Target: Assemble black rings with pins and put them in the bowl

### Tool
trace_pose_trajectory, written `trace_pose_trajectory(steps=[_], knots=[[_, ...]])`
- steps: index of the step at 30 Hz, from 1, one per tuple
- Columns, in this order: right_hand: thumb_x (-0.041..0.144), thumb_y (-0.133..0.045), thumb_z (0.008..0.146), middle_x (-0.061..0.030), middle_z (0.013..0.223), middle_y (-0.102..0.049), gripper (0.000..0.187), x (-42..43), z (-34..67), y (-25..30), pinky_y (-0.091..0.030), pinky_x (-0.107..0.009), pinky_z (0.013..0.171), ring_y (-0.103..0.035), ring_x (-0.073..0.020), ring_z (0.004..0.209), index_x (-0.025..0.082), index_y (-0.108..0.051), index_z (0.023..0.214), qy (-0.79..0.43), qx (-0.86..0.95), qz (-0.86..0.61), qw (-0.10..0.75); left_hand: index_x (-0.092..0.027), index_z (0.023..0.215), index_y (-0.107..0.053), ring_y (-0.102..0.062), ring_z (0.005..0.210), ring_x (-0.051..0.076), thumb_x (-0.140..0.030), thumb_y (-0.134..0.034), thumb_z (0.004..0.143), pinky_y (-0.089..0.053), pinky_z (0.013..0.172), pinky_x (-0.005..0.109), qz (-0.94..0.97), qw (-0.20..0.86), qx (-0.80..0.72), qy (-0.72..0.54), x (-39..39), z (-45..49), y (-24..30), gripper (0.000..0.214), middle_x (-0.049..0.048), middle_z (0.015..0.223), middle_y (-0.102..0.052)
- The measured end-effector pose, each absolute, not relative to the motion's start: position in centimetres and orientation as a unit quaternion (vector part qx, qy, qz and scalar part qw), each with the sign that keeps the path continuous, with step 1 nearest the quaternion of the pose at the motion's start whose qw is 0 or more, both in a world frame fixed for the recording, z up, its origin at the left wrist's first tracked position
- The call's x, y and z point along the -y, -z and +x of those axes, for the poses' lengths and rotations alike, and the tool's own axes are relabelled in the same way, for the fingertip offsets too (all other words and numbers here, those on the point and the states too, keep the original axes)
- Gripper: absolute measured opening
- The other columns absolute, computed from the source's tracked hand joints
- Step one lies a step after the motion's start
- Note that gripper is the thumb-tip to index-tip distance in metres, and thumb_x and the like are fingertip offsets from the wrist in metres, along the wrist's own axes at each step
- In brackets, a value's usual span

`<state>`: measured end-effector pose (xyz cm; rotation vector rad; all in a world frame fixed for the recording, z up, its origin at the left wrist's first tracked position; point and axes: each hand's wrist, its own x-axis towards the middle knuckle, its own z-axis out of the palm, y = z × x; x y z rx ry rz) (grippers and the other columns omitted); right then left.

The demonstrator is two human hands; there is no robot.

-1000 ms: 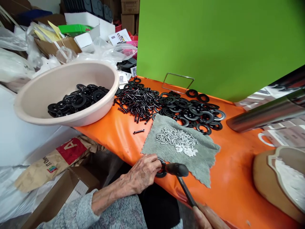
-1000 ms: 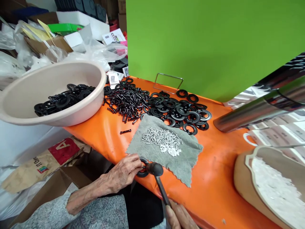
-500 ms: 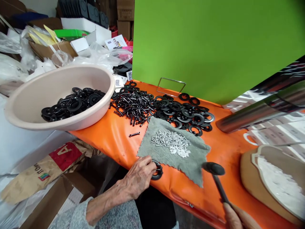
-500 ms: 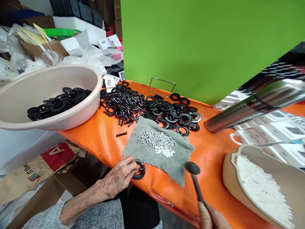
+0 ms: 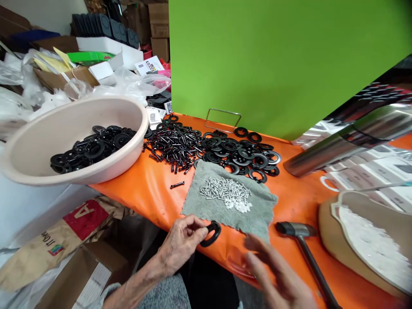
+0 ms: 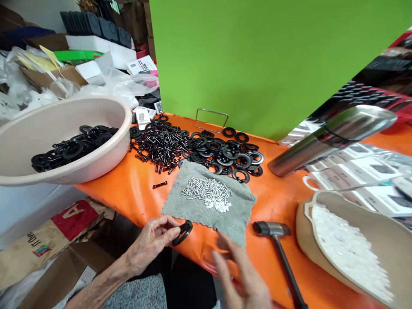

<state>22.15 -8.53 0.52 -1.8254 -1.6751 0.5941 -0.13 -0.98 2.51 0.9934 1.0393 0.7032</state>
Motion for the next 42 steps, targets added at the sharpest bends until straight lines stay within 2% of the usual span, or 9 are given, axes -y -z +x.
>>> trace_pose_trajectory(steps=[2,5,11,19,23,29,36,39,42], knots=[[0.044,-0.054,0.09,-0.0049,0.128,-0.062,0.047,7.7,18.1,-0.9,-0.057,-0.037,0.088,-0.065,-0.021,0.106,0.029,-0.047,0.134,-0.35,0.603,-0.646,0.311,-0.013,0.08,-0.059,-0.046,0.061,0.009,-0.051,-0.065,0.078,-0.036,0.062,0.022,0.396,0.73,-0.447,-0.332,1.3,0.0,-2.9,0.038,-0.0012,0.069,-0.054],[0.042,-0.06,0.087,-0.0072,0.129,-0.06,0.052,7.1,14.5,-0.6,-0.053,-0.039,0.094,-0.062,-0.0221,0.111,0.027,-0.047,0.134,-0.437,0.526,-0.613,0.395,-0.013,0.085,-0.062,-0.051,0.063,0.009,-0.054,-0.069,0.075,-0.04,0.065,0.023,0.366,0.74,-0.443,-0.349,1.9,0.0,-3.1,0.043,-0.0001,0.07,-0.058],[0.032,-0.069,0.081,-0.0018,0.115,-0.069,0.041,7.2,13.2,0.1,-0.058,-0.029,0.082,-0.067,-0.0201,0.099,0.031,-0.059,0.121,-0.508,0.407,-0.557,0.516,-0.012,0.091,-0.066,-0.061,0.077,0.016,-0.05,-0.069,0.076,-0.046,0.075,0.028,0.367,0.731,-0.458,-0.349,2.4,-0.3,-2.3,0.041,0.0061,0.083,-0.067],[0.044,-0.07,0.077,-0.0091,0.121,-0.066,0.049,8.1,15.4,0.9,-0.049,-0.044,0.096,-0.062,-0.0273,0.109,0.023,-0.064,0.12,-0.504,0.481,-0.618,0.364,-0.013,0.083,-0.068,-0.056,0.074,0.014,-0.031,-0.059,0.086,-0.045,0.072,0.025,0.49,0.668,-0.462,-0.316,2.7,-1.5,-1.9,0.021,0.0036,0.079,-0.061],[0.045,-0.068,0.078,-0.008,0.128,-0.061,0.05,8.3,15.9,1.1,-0.046,-0.044,0.099,-0.054,-0.0282,0.12,0.026,-0.062,0.124,-0.503,0.498,-0.608,0.359,-0.013,0.084,-0.068,-0.056,0.075,0.014,-0.027,-0.055,0.089,-0.046,0.073,0.025,0.545,0.63,-0.471,-0.291,3.0,-1.9,-1.8,0.019,0.0042,0.081,-0.061],[0.04,-0.068,0.079,-0.008,0.122,-0.065,0.043,7.6,15.9,-0.2,-0.054,-0.038,0.09,-0.064,-0.0254,0.108,0.027,-0.064,0.12,-0.519,0.525,-0.574,0.355,-0.014,0.086,-0.068,-0.055,0.075,0.014,-0.027,-0.053,0.09,-0.045,0.07,0.025,0.587,0.598,-0.481,-0.258,3.2,-2.2,-2.3,0.021,0.0044,0.081,-0.061],[0.047,-0.063,0.083,-0.0074,0.125,-0.063,0.049,8.2,15.8,1.0,-0.054,-0.043,0.091,-0.063,-0.0268,0.11,0.029,-0.058,0.128,-0.404,0.61,-0.604,0.316,-0.015,0.087,-0.065,-0.05,0.07,0.012,-0.029,-0.05,0.091,-0.041,0.066,0.023,0.573,0.601,-0.487,-0.272,2.8,-2.6,-2.4,0.021,0.0016,0.077,-0.056],[0.043,-0.052,0.091,-0.0075,0.124,-0.063,0.038,5.8,15.7,1.0,-0.057,-0.039,0.086,-0.064,-0.0239,0.107,0.028,-0.057,0.126,-0.285,0.674,-0.593,0.336,-0.014,0.091,-0.063,-0.048,0.068,0.011,-0.035,-0.053,0.09,-0.04,0.064,0.022,0.513,0.631,-0.5,-0.297,1.7,-3.4,-2.7,0.023,0.001,0.077,-0.056],[0.031,-0.043,0.096,-0.0077,0.103,-0.064,0.023,2.0,15.6,0.8,-0.057,-0.03,0.074,-0.066,-0.0178,0.09,0.022,-0.06,0.109,-0.135,0.714,-0.599,0.336,-0.013,0.09,-0.062,-0.049,0.068,0.011,-0.041,-0.058,0.085,-0.039,0.063,0.021,0.47,0.651,-0.512,-0.305,0.6,-4.1,-3.4,0.029,0.001,0.076,-0.057]])
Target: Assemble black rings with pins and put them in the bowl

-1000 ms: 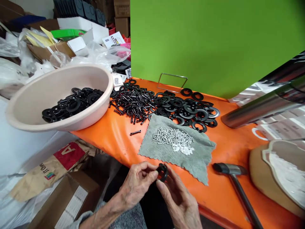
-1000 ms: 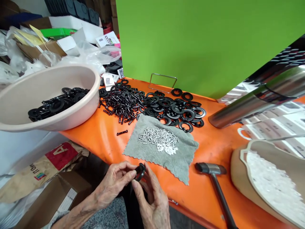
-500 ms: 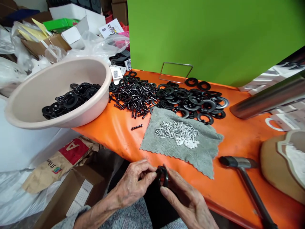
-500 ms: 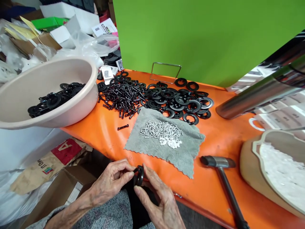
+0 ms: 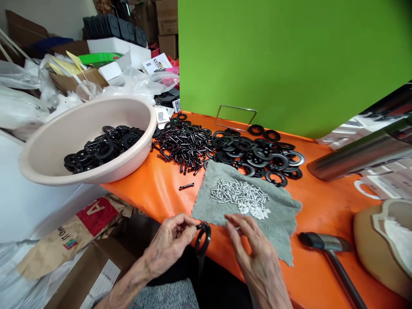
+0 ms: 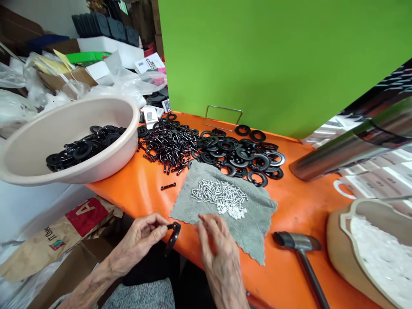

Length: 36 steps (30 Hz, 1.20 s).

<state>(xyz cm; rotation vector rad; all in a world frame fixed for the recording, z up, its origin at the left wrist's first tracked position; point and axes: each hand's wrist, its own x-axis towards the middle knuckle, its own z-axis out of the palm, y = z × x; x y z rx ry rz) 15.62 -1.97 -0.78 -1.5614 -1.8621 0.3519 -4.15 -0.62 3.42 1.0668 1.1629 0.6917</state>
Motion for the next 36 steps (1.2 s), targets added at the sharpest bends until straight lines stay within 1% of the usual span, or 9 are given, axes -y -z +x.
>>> trace_pose_trajectory(steps=[3,7,12,18,23,26,29,32,36], knots=[[0.024,-0.037,0.095,-0.0067,0.085,-0.06,0.022,-1.4,15.4,1.3,-0.053,-0.031,0.067,-0.06,-0.0187,0.079,0.019,-0.058,0.099,-0.069,0.736,-0.602,0.301,-0.012,0.087,-0.062,-0.048,0.067,0.011,-0.044,-0.06,0.083,-0.038,0.064,0.022,0.465,0.654,-0.517,-0.299,-0.1,-4.7,-3.9,0.032,0.0005,0.074,-0.056],[0.017,-0.037,0.09,-0.008,0.077,-0.055,0.022,-3.6,14.7,2.4,-0.046,-0.038,0.068,-0.052,-0.0238,0.075,0.019,-0.058,0.082,-0.035,0.757,-0.611,0.229,-0.012,0.088,-0.061,-0.048,0.07,0.011,-0.041,-0.058,0.085,-0.038,0.066,0.023,0.468,0.664,-0.5,-0.3,-0.4,-5.1,-3.8,0.029,0.0003,0.076,-0.054],[0.016,-0.041,0.086,-0.0046,0.069,-0.05,0.018,-4.1,14.6,2.1,-0.04,-0.035,0.065,-0.049,-0.0228,0.07,0.021,-0.05,0.071,-0.034,0.764,-0.615,0.192,-0.011,0.086,-0.06,-0.05,0.069,0.011,-0.038,-0.057,0.085,-0.038,0.067,0.025,0.469,0.679,-0.486,-0.288,-0.7,-5.3,-3.9,0.027,0.0012,0.076,-0.055],[0.031,-0.041,0.091,-0.0007,0.073,-0.054,0.016,-3.0,16.4,2.0,-0.043,-0.027,0.058,-0.054,-0.0157,0.065,0.022,-0.052,0.084,-0.09,0.743,-0.613,0.253,-0.012,0.08,-0.057,-0.048,0.07,0.011,-0.032,-0.056,0.084,-0.036,0.066,0.024,0.461,0.691,-0.479,-0.284,-1.0,-5.1,-3.9,0.02,-0.0002,0.073,-0.054],[0.039,-0.038,0.092,-0.0047,0.079,-0.057,0.028,-1.3,17.7,2.4,-0.047,-0.033,0.065,-0.058,-0.0206,0.075,0.02,-0.058,0.088,-0.094,0.715,-0.627,0.295,-0.013,0.077,-0.056,-0.047,0.069,0.011,-0.03,-0.055,0.084,-0.035,0.066,0.024,0.471,0.691,-0.47,-0.282,-1.0,-4.6,-3.8,0.019,-0.0011,0.071,-0.051],[0.039,-0.042,0.093,-0.0041,0.081,-0.061,0.025,0.3,17.6,1.6,-0.049,-0.031,0.066,-0.06,-0.0183,0.074,0.021,-0.059,0.087,-0.107,0.693,-0.636,0.321,-0.012,0.078,-0.057,-0.047,0.069,0.011,-0.031,-0.055,0.084,-0.036,0.066,0.024,0.481,0.686,-0.471,-0.275,-1.0,-4.3,-3.9,0.019,-0.0003,0.072,-0.053],[0.038,-0.051,0.091,0.0004,0.077,-0.063,0.018,2.2,16.7,0.0,-0.048,-0.023,0.058,-0.059,-0.0134,0.067,0.024,-0.061,0.088,-0.221,0.647,-0.634,0.361,-0.012,0.08,-0.058,-0.049,0.069,0.011,-0.031,-0.055,0.083,-0.037,0.066,0.025,0.484,0.683,-0.476,-0.27,-1.0,-4.1,-3.8,0.02,0.0009,0.074,-0.055],[0.037,-0.056,0.089,0.0011,0.075,-0.063,0.014,3.4,15.7,-1.6,-0.048,-0.022,0.059,-0.059,-0.0131,0.068,0.025,-0.063,0.086,-0.36,0.589,-0.602,0.402,-0.012,0.082,-0.059,-0.05,0.067,0.012,-0.031,-0.054,0.084,-0.038,0.065,0.025,0.493,0.676,-0.481,-0.262,-1.0,-3.9,-3.6,0.02,0.0018,0.074,-0.057],[0.034,-0.056,0.088,0.0012,0.072,-0.061,0.015,3.6,14.9,-2.1,-0.046,-0.02,0.057,-0.056,-0.0118,0.065,0.024,-0.062,0.078,-0.389,0.603,-0.572,0.397,-0.012,0.084,-0.06,-0.05,0.066,0.011,-0.03,-0.053,0.084,-0.039,0.063,0.024,0.516,0.66,-0.484,-0.255,-0.9,-3.7,-3.3,0.02,0.0019,0.074,-0.058]])
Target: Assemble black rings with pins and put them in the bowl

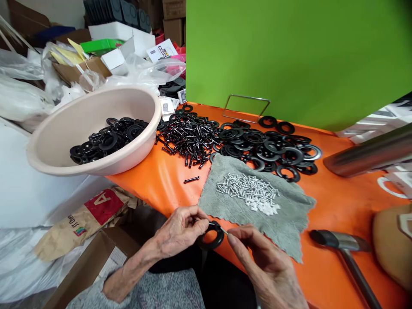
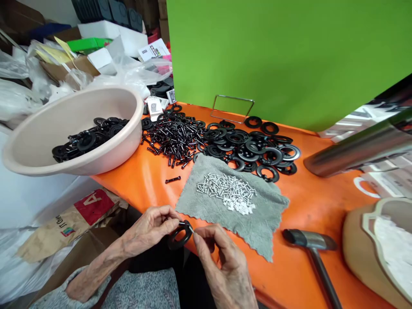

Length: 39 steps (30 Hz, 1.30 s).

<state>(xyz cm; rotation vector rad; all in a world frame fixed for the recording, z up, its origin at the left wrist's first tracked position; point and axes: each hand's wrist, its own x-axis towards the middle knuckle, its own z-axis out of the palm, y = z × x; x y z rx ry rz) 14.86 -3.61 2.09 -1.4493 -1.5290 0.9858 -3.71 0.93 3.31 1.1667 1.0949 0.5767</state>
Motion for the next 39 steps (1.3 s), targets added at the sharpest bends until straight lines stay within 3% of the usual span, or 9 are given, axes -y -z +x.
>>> trace_pose_trajectory(steps=[7,15,17,20,22,26,32,39], knots=[[0.032,-0.054,0.09,0.0033,0.068,-0.057,0.016,3.5,14.4,-1.7,-0.045,-0.02,0.057,-0.054,-0.0108,0.062,0.024,-0.059,0.077,-0.381,0.622,-0.566,0.384,-0.013,0.086,-0.063,-0.046,0.062,0.01,-0.029,-0.052,0.085,-0.038,0.059,0.022,0.563,0.601,-0.513,-0.241,-0.6,-3.6,-3.2,0.019,0.0013,0.074,-0.058],[0.022,-0.054,0.09,0.0024,0.071,-0.057,0.009,3.8,13.5,-1.2,-0.048,-0.019,0.058,-0.055,-0.0101,0.061,0.023,-0.056,0.082,-0.272,0.678,-0.561,0.388,-0.013,0.085,-0.063,-0.037,0.054,0.007,-0.022,-0.053,0.085,-0.032,0.051,0.02,0.601,0.549,-0.529,-0.24,-0.3,-3.0,-3.3,0.014,-0.0007,0.072,-0.056],[0.022,-0.054,0.09,0.0006,0.078,-0.061,0.006,3.8,13.8,-0.7,-0.052,-0.021,0.062,-0.06,-0.0116,0.068,0.023,-0.058,0.093,-0.268,0.69,-0.556,0.377,-0.013,0.085,-0.063,-0.037,0.054,0.008,-0.021,-0.052,0.085,-0.033,0.052,0.02,0.606,0.546,-0.527,-0.238,-0.4,-3.1,-3.4,0.014,0.0,0.075,-0.056],[0.021,-0.054,0.09,-0.003,0.098,-0.067,0.036,3.6,14.7,-0.2,-0.056,-0.026,0.075,-0.066,-0.0152,0.085,0.027,-0.05,0.126,-0.265,0.719,-0.528,0.366,-0.014,0.088,-0.063,-0.041,0.059,0.009,-0.023,-0.05,0.087,-0.035,0.056,0.022,0.625,0.548,-0.508,-0.226,-0.5,-3.5,-3.7,0.016,0.0016,0.081,-0.057],[0.023,-0.053,0.09,-0.0038,0.105,-0.068,0.044,3.3,15.4,-0.1,-0.057,-0.029,0.077,-0.067,-0.0175,0.091,0.03,-0.047,0.134,-0.266,0.74,-0.508,0.351,-0.014,0.089,-0.064,-0.047,0.066,0.011,-0.023,-0.049,0.087,-0.038,0.061,0.023,0.641,0.545,-0.495,-0.217,-0.7,-3.8,-3.9,0.018,0.0026,0.084,-0.058],[0.029,-0.055,0.088,-0.0053,0.106,-0.069,0.04,2.8,15.9,-0.6,-0.059,-0.032,0.075,-0.067,-0.0217,0.094,0.03,-0.056,0.127,-0.27,0.753,-0.495,0.339,-0.015,0.091,-0.064,-0.053,0.078,0.015,-0.024,-0.048,0.089,-0.04,0.071,0.025,0.651,0.55,-0.476,-0.218,-0.9,-4.0,-4.2,0.018,0.0033,0.086,-0.059],[0.032,-0.058,0.084,-0.0056,0.098,-0.071,0.031,3.2,15.0,-0.9,-0.059,-0.035,0.071,-0.068,-0.022,0.085,0.027,-0.063,0.114,-0.276,0.713,-0.529,0.369,-0.014,0.086,-0.063,-0.052,0.077,0.014,-0.02,-0.049,0.088,-0.039,0.072,0.025,0.67,0.536,-0.454,-0.241,-0.9,-3.9,-4.3,0.016,0.0019,0.082,-0.056],[0.025,-0.06,0.081,-0.0053,0.094,-0.071,0.03,3.0,15.0,-0.6,-0.058,-0.031,0.069,-0.069,-0.0197,0.081,0.024,-0.059,0.111,-0.256,0.74,-0.495,0.377,-0.015,0.084,-0.063,-0.052,0.076,0.013,-0.019,-0.051,0.087,-0.039,0.073,0.024,0.653,0.555,-0.449,-0.253,-0.9,-3.8,-3.9,0.014,0.0009,0.08,-0.055]])
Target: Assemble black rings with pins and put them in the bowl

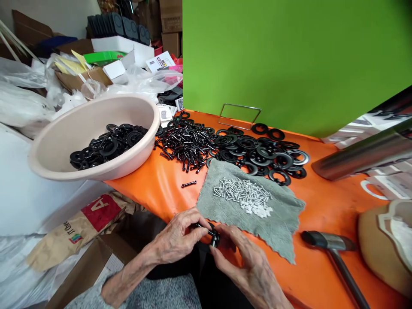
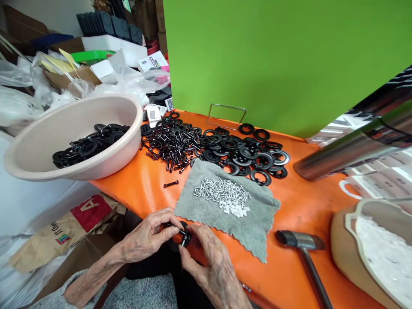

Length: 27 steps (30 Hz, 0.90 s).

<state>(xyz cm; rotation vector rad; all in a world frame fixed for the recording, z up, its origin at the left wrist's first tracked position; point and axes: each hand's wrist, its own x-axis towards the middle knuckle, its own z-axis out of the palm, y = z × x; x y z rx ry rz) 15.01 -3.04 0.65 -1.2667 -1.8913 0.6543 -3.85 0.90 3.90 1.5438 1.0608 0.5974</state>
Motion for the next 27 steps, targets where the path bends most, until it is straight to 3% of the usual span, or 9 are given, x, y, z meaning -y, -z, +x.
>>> trace_pose_trajectory(steps=[11,17,21,27], knots=[[0.018,-0.058,0.084,0.0022,0.076,-0.064,0.031,2.6,14.7,-0.7,-0.054,-0.023,0.058,-0.062,-0.0115,0.061,0.023,-0.052,0.114,-0.257,0.749,-0.482,0.375,-0.015,0.083,-0.062,-0.053,0.077,0.013,-0.022,-0.051,0.088,-0.04,0.073,0.024,0.646,0.55,-0.463,-0.257,-1.0,-3.7,-3.9,0.014,0.0009,0.081,-0.055],[0.023,-0.051,0.091,-0.0076,0.092,-0.067,0.028,2.6,14.1,0.3,-0.057,-0.027,0.065,-0.067,-0.0177,0.08,0.019,-0.052,0.119,-0.16,0.76,-0.528,0.342,-0.015,0.088,-0.061,-0.056,0.078,0.015,-0.02,-0.048,0.09,-0.043,0.076,0.027,0.667,0.463,-0.516,-0.272,-0.6,-2.5,-3.6,0.014,0.0035,0.084,-0.059],[0.018,-0.043,0.092,-0.0087,0.086,-0.066,0.019,2.2,13.4,0.6,-0.056,-0.032,0.064,-0.066,-0.0202,0.076,0.017,-0.057,0.105,-0.118,0.745,-0.559,0.345,-0.016,0.088,-0.06,-0.056,0.078,0.016,-0.017,-0.045,0.091,-0.044,0.073,0.027,0.7,0.387,-0.528,-0.287,-0.4,-1.6,-3.0,0.015,0.0047,0.083,-0.058],[0.019,-0.038,0.092,0.001,0.066,-0.056,0.016,1.3,13.2,-0.7,-0.048,-0.025,0.049,-0.056,-0.0133,0.054,0.024,-0.049,0.082,-0.134,0.759,-0.541,0.337,-0.017,0.084,-0.059,-0.056,0.072,0.016,-0.021,-0.047,0.091,-0.045,0.069,0.027,0.673,0.387,-0.568,-0.272,-0.6,-1.6,-2.7,0.014,0.0029,0.079,-0.058]])
